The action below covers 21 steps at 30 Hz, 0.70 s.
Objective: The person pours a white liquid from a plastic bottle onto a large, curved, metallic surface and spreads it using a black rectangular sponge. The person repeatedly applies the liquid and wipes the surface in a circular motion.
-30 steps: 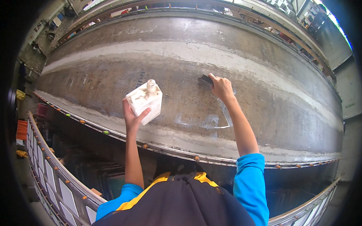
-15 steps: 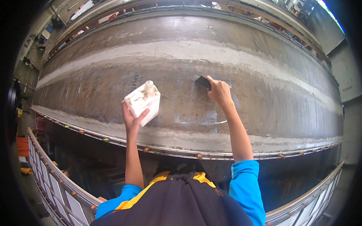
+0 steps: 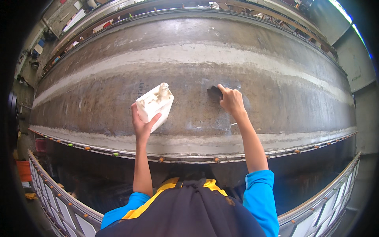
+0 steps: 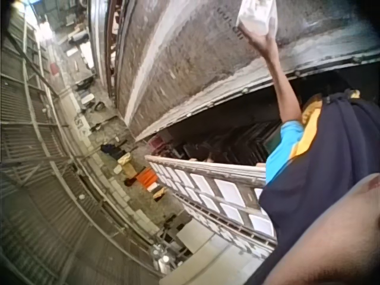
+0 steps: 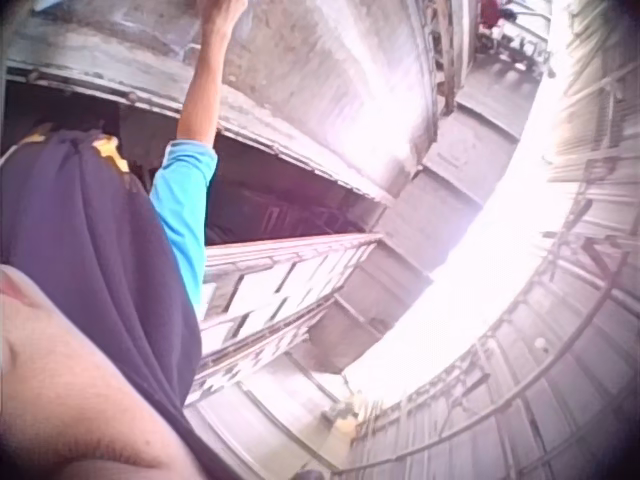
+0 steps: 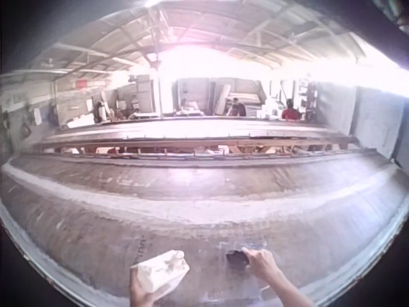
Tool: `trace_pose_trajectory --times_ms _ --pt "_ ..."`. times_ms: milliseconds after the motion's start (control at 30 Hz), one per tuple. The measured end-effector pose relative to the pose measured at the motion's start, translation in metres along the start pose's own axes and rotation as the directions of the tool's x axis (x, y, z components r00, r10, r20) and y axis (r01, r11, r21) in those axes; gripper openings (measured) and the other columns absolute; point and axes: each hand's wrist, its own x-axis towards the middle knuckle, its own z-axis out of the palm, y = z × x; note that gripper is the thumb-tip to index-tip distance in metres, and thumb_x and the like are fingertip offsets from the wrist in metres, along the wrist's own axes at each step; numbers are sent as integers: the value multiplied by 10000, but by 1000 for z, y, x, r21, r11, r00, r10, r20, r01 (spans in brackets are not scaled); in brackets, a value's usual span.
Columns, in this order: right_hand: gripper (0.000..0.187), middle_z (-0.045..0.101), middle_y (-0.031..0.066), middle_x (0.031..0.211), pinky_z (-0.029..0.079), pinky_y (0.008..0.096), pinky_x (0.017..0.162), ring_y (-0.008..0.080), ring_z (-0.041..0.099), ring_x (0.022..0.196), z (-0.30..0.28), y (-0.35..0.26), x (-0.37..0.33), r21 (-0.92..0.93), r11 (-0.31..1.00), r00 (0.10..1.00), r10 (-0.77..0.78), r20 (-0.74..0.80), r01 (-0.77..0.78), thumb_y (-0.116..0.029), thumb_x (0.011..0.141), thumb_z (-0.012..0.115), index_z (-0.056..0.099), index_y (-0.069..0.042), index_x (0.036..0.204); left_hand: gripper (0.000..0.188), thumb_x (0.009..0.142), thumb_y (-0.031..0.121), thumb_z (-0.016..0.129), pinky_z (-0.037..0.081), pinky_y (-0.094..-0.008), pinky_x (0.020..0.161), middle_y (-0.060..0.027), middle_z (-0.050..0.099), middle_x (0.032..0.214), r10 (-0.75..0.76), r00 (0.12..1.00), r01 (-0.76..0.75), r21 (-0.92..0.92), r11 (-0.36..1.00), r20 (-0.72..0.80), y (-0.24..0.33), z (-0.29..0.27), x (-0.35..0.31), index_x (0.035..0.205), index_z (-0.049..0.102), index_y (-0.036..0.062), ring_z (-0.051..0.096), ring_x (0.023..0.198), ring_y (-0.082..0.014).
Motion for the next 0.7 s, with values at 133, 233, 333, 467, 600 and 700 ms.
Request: trace_pose_trajectory --times_ms 133,233,333,467,600,700 --pt "413 601 106 731 471 356 649 270 593 620 15 -40 -33 -71 994 996 -88 -8 87 -2 639 576 521 -109 1034 656 630 125 801 448 -365 845 -108 530 1096 40 999 -37 143 989 -15 -3 -6 2 1170 432 68 538 1020 -239" --pt "375 598 95 747 461 357 621 259 582 662 4 -74 -84 103 970 974 -222 32 218 -22 610 576 553 -120 972 669 609 133 808 415 -396 856 -101 519 1087 82 996 -75 254 964 -19 -9 -10 2 1165 443 64 512 1012 -261" --pt "359 611 111 710 480 383 594 283 598 611 -12 -73 -80 121 985 974 -146 171 126 -24 633 569 549 -111 981 687 584 136 814 378 -414 869 -90 511 1081 136 991 -131 367 921 13 -7 -10 5 1163 450 68 486 1008 -276" --pt "259 618 131 707 482 410 601 294 619 633 -2 -26 -27 -26 989 987 146 -67 -148 -59 713 607 530 -66 961 695 570 126 813 353 -414 890 -77 506 1088 165 985 -172 433 885 54 1 -5 11 1165 455 79 472 1023 -272" --pt "329 598 124 725 476 401 610 310 598 639 10 -25 -34 -159 969 980 179 -87 -191 -44 702 595 507 -87 1016 684 575 98 800 343 -414 912 -66 499 1101 158 980 -198 496 845 122 10 2 12 1170 460 91 462 1045 -264" --pt "332 578 94 685 442 353 625 249 592 645 6 -71 -73 -57 998 998 -44 -43 41 -29 635 586 526 -113 950 685 578 80 792 343 -419 923 -62 498 1101 160 976 -217 588 779 149 7 -5 11 1177 461 98 460 1055 -263"
